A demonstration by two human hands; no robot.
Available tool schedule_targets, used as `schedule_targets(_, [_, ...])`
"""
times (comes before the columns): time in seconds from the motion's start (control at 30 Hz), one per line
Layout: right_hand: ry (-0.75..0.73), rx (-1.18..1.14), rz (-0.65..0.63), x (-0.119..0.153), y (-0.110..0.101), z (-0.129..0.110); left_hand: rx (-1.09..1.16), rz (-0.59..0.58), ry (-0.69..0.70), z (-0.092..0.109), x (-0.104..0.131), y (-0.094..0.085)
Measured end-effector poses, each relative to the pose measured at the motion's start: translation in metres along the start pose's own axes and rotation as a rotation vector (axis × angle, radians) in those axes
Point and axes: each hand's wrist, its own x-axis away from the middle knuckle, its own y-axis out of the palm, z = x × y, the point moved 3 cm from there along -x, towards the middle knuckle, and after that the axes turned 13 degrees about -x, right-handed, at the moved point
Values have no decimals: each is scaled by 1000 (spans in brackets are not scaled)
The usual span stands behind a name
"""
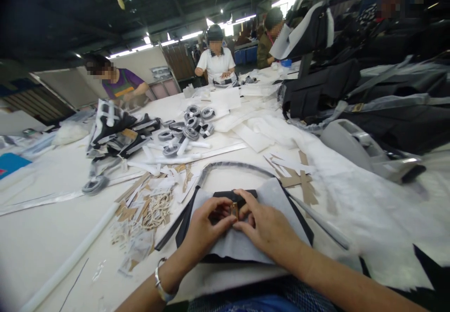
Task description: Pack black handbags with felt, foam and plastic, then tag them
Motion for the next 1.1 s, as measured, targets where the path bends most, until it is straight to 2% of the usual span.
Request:
schedule_targets(0.13, [-53, -59, 25, 2, -2, 0, -95, -16, 10, 6, -6, -3])
schedule_targets(0.27, [-26, -105, 17, 4, -2, -1, -345, -42, 83, 17, -14, -9])
schedule_targets(0.37, [-10, -135, 22, 4, -3, -3, -500, -91, 105, 25, -21, -11])
schedule_targets(0.6, [71, -212, 42, 1, -3, 6, -700, -251, 161, 37, -31, -8])
schedule_targets(0.77, [50, -344, 62, 0, -2, 11, -877, -314, 237, 44, -32, -4])
schedule_targets(0.93, [23, -391, 89, 2, -1, 14, -958, -337, 280, 45, -32, -3])
schedule_targets(1.1, [3, -417, 104, 4, -1, 16, -927, -305, 284, 42, -34, -4])
